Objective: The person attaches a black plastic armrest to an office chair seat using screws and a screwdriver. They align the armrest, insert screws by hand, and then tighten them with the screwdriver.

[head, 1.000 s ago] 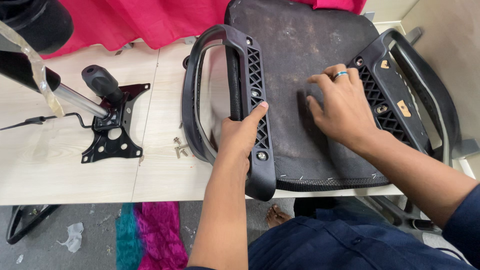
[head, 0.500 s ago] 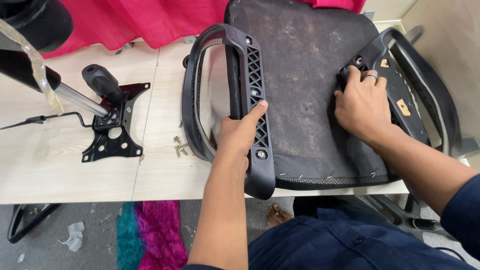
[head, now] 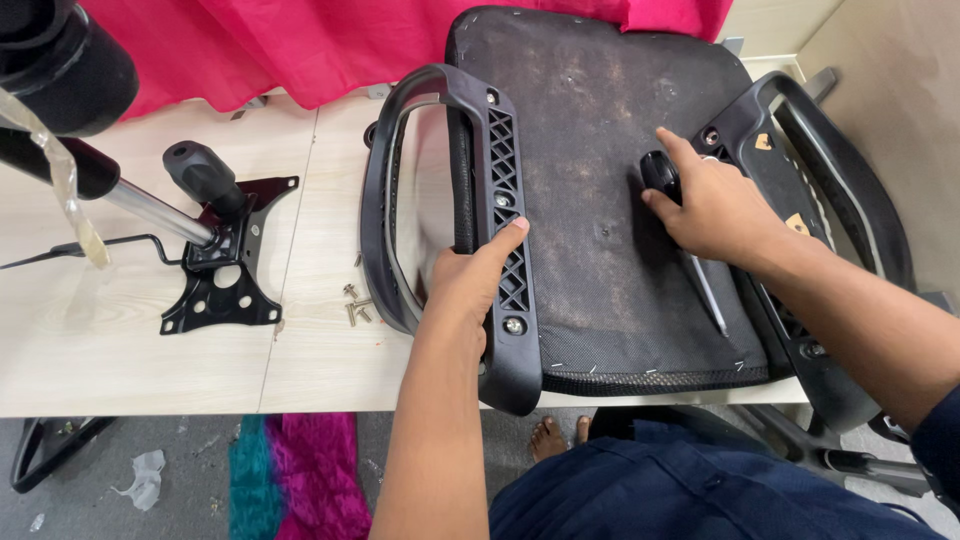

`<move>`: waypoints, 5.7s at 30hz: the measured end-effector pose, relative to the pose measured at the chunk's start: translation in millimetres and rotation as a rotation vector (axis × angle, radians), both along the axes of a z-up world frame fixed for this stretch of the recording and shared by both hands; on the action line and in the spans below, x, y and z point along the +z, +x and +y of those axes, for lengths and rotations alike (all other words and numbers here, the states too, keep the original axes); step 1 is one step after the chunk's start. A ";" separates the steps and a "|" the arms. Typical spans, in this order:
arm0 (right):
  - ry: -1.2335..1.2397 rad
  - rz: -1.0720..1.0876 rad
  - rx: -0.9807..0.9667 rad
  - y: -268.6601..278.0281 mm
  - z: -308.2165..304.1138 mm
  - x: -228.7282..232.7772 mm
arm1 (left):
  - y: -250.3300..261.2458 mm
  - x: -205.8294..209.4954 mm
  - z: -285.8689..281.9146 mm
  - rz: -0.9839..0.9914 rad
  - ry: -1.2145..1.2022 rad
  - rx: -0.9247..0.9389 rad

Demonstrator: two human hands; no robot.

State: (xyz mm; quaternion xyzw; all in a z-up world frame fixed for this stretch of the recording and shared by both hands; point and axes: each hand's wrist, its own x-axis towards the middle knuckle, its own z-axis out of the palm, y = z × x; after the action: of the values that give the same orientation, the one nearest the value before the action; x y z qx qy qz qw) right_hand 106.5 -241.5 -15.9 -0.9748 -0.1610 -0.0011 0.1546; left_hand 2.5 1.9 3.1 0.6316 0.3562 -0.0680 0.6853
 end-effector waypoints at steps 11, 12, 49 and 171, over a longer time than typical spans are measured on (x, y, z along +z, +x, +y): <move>0.825 -0.047 0.225 -0.6 33.9 52.7 | 5.4 4.5 10.2 0.046 0.061 -0.142; 0.832 -0.087 0.255 -1.5 34.2 53.3 | 5.5 5.4 8.7 0.038 0.061 -0.128; 1.126 -0.150 0.460 -16.2 29.2 87.1 | 14.8 27.7 9.0 0.001 0.002 -0.110; 0.947 -0.144 0.855 9.3 44.9 137.3 | 33.7 36.9 -0.8 0.141 0.097 -0.079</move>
State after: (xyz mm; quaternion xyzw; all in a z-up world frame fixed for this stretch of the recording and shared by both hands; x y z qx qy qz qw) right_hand 115.8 -196.7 121.3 -0.6481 -0.5274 -0.0757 0.5441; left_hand 36.2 1.1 40.0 0.6712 0.3812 -0.1220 0.6240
